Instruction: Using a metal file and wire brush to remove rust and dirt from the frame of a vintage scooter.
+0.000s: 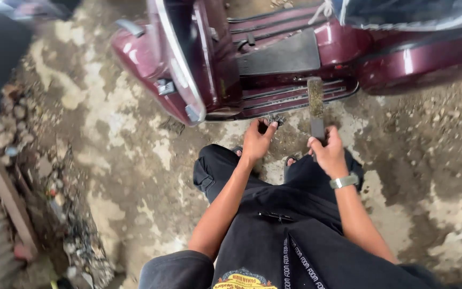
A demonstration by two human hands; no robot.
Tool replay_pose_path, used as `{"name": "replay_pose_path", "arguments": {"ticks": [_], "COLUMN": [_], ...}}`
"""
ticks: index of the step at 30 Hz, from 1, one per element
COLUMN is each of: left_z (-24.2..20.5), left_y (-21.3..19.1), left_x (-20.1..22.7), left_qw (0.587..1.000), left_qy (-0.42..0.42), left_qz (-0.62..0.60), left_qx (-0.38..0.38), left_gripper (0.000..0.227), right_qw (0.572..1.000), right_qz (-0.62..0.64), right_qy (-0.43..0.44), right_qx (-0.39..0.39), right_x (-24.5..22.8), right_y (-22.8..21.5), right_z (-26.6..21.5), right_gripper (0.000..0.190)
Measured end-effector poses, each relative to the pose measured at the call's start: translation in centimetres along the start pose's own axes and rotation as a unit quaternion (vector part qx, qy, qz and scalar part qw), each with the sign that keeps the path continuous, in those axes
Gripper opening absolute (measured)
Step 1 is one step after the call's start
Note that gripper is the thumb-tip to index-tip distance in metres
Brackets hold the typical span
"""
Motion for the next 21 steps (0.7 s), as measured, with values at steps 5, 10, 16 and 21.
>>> {"name": "replay_pose_path", "arguments": {"ticks": [5,10,16,21], "left_z": [8.4,22.2,30.7,29.4], "left_y": [3.0,7.9,12.3,13.7], "left_x": [-1.9,-6.4,-6.0,-3.2], "left_qw": [0.995,0.99,0.976,0.952], "left_qy": [0.063,0.119,0.214,0.305], "left_qz": [0.063,0.059,-0.035,-0.025], "left_qx": [-0.037,-0.038,-0.035,-0.03], "left_gripper": [0.035,0.022,0.025,0.021], "right_qw": [0.991,0.967,0.988,0.954], "right_qz": [-0.11,-0.205,-0.031,-0.26], "right_qy": [-0.077,-0.118,-0.143,0.026], "right_qx": [-0.002,-0.095,-0.049,-0.147], "right_x": [10.5,18.6,30.7,40.4], "right_y": [-2.7,-7.6,-12.5,-11.8], "right_z": [3.4,8.0,7.4,4.9], "right_gripper": [0.028,0.027,0.056,0.053]}}
Point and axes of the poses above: each hand's wrist, its own z-axis towards the middle knuckle, its own y-axis out of the palm, x = y × z, the point moved 10 cm from there along z, towards the middle knuckle, and after that the axes turned 12 degrees about -y, right-handed, at the moved point
